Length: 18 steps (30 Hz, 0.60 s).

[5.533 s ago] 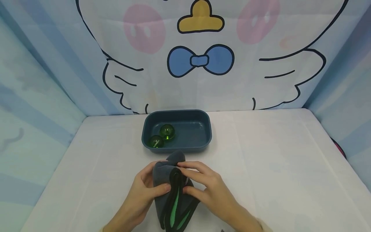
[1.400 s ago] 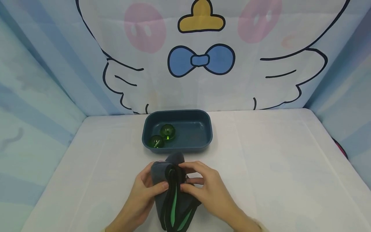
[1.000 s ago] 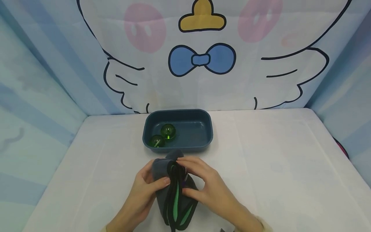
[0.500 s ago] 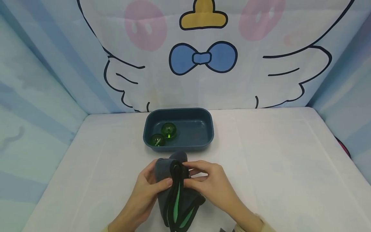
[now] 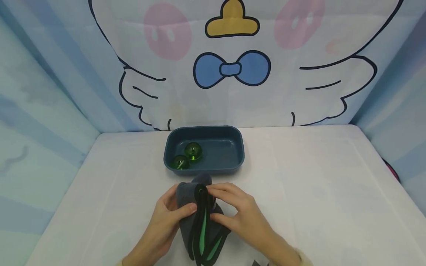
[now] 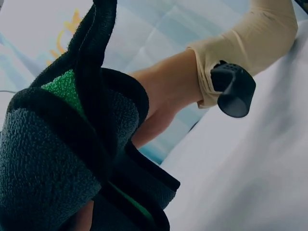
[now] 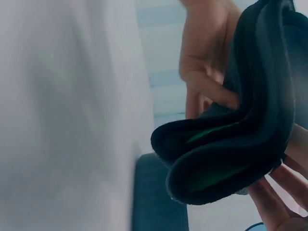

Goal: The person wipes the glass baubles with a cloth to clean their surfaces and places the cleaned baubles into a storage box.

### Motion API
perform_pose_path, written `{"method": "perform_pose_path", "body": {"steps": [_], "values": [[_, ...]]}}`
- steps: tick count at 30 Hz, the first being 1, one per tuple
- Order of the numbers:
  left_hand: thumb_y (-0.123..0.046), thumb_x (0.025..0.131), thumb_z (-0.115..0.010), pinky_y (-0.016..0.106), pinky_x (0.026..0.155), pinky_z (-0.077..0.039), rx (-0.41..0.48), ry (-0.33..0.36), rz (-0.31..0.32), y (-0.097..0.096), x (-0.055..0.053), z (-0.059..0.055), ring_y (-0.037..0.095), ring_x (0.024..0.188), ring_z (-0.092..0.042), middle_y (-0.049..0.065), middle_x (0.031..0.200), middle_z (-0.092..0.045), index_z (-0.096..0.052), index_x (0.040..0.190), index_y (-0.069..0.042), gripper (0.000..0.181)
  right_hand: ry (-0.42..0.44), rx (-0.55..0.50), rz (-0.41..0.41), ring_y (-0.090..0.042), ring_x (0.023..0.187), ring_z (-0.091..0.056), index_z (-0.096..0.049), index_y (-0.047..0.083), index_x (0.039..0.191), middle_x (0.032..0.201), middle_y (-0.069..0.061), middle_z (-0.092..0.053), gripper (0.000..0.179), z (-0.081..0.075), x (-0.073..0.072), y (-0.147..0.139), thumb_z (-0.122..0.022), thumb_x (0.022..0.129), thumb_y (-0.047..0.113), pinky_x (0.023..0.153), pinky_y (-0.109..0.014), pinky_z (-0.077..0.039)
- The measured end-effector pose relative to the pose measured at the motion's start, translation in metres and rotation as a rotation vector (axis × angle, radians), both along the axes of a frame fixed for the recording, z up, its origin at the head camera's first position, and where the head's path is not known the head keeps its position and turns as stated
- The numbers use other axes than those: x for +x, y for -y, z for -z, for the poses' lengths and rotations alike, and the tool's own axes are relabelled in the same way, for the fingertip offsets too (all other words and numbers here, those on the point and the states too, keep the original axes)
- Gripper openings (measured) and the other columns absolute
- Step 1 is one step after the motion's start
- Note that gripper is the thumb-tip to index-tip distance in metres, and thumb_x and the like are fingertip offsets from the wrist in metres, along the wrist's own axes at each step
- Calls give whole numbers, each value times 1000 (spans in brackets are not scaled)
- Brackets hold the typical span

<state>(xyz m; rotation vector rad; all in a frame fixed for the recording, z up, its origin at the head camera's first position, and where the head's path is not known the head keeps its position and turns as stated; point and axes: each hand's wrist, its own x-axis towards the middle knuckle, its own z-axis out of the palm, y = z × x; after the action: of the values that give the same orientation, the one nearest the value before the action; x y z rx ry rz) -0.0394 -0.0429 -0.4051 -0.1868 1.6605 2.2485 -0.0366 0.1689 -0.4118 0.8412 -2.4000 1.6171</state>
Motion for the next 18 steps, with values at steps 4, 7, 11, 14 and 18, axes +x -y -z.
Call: {"method": "perform_pose_path", "body": {"steps": [4, 7, 11, 14, 18], "values": [[-12, 77, -83, 33, 87, -55, 3, 31, 14, 1, 1, 2, 22, 104, -59, 9, 122, -61, -58, 129, -8, 57, -72, 23, -2, -11, 121, -59, -64, 6, 130, 129, -4, -62, 61, 2, 2, -1, -82, 73, -6, 93, -24, -53], [-12, 76, -83, 34, 88, -54, -4, 31, 22, 1, 1, 3, 23, 105, -59, 10, 123, -62, -58, 128, -8, 58, -16, -24, 2, -11, 118, -62, -65, 6, 128, 125, -6, -64, 57, 0, 2, 0, -81, 74, -6, 90, -28, -56], [-11, 77, -82, 34, 87, -53, -5, 10, 28, 1, 2, 4, 22, 103, -58, 9, 120, -63, -59, 128, -7, 56, 241, -107, 8, -15, 111, -66, -66, 4, 125, 122, -11, -65, 47, -5, 1, 1, -80, 81, 3, 84, -31, -58], [-10, 78, -82, 33, 87, -53, -4, 5, 32, 1, 4, 6, 22, 102, -58, 8, 119, -63, -58, 128, -7, 56, 465, -113, 25, -20, 107, -68, -67, 4, 124, 122, -14, -66, 44, -8, -1, 0, -80, 84, 17, 81, -30, -59], [-13, 78, -82, 33, 87, -53, -1, 29, 28, -1, 4, 8, 21, 103, -59, 8, 120, -62, -59, 129, -8, 56, 567, -78, 23, -25, 109, -67, -65, 3, 126, 125, -17, -65, 49, -8, -3, -3, -79, 85, 25, 81, -29, -59]]}}
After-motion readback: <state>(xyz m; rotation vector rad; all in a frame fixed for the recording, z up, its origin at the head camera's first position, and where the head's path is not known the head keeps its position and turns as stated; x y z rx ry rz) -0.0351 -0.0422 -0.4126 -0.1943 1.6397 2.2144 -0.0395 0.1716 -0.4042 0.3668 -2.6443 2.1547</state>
